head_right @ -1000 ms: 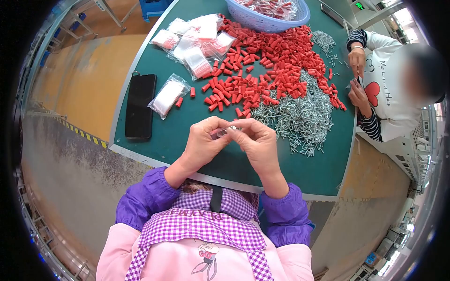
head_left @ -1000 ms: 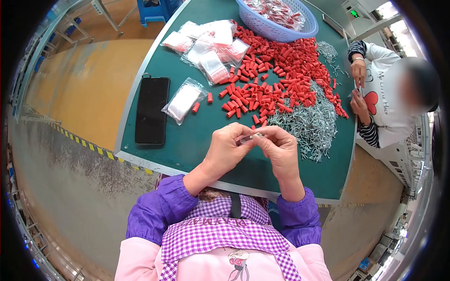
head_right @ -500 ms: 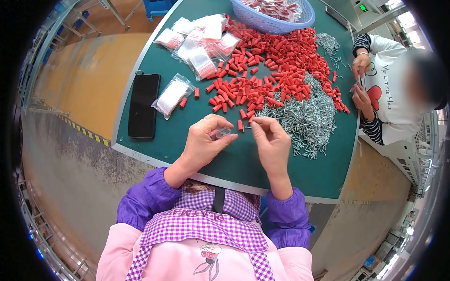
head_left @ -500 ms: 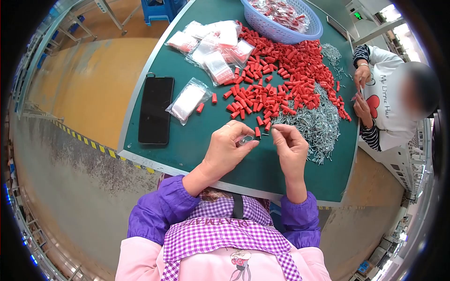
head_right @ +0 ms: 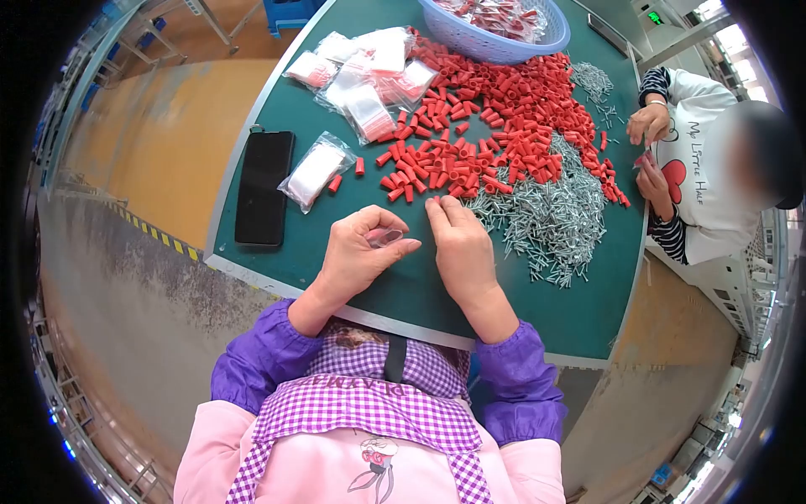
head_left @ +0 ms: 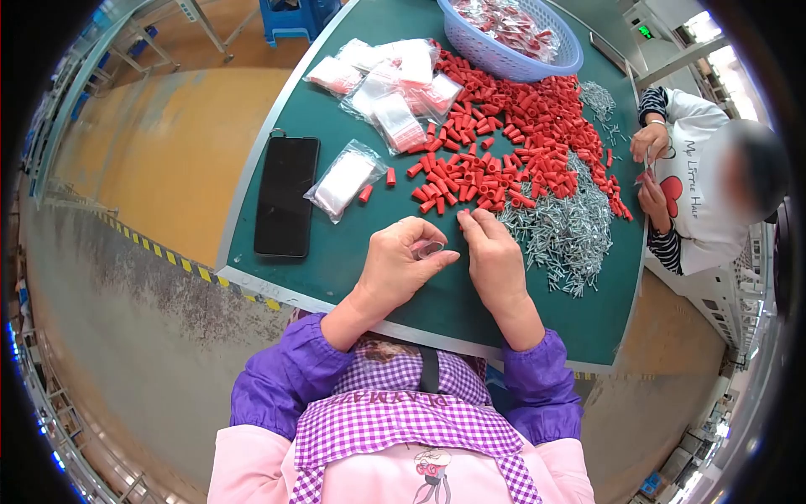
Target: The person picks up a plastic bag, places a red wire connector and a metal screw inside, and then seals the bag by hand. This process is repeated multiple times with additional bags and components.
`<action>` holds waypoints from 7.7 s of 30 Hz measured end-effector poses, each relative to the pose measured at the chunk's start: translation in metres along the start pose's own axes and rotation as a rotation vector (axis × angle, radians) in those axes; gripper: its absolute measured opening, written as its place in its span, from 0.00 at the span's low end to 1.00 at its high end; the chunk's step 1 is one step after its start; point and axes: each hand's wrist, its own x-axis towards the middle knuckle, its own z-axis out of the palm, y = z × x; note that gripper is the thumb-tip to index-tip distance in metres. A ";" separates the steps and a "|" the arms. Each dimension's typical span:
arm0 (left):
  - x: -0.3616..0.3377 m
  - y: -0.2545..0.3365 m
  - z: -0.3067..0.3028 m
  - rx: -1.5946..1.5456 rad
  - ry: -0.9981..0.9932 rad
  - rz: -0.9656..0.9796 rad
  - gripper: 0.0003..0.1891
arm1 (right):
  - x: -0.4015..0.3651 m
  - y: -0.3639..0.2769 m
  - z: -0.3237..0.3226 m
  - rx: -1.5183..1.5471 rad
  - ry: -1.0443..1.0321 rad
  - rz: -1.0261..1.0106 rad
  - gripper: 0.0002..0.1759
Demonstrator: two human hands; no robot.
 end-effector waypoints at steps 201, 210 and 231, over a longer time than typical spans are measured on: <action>-0.013 -0.018 0.011 -0.182 -0.013 -0.008 0.06 | -0.047 -0.018 -0.022 0.523 0.223 0.656 0.07; -0.014 -0.004 0.009 -0.339 -0.114 -0.222 0.05 | -0.037 0.007 -0.020 -0.046 0.092 0.525 0.12; -0.015 -0.001 0.004 -0.286 -0.108 -0.194 0.10 | -0.026 0.011 -0.040 0.808 0.097 0.727 0.07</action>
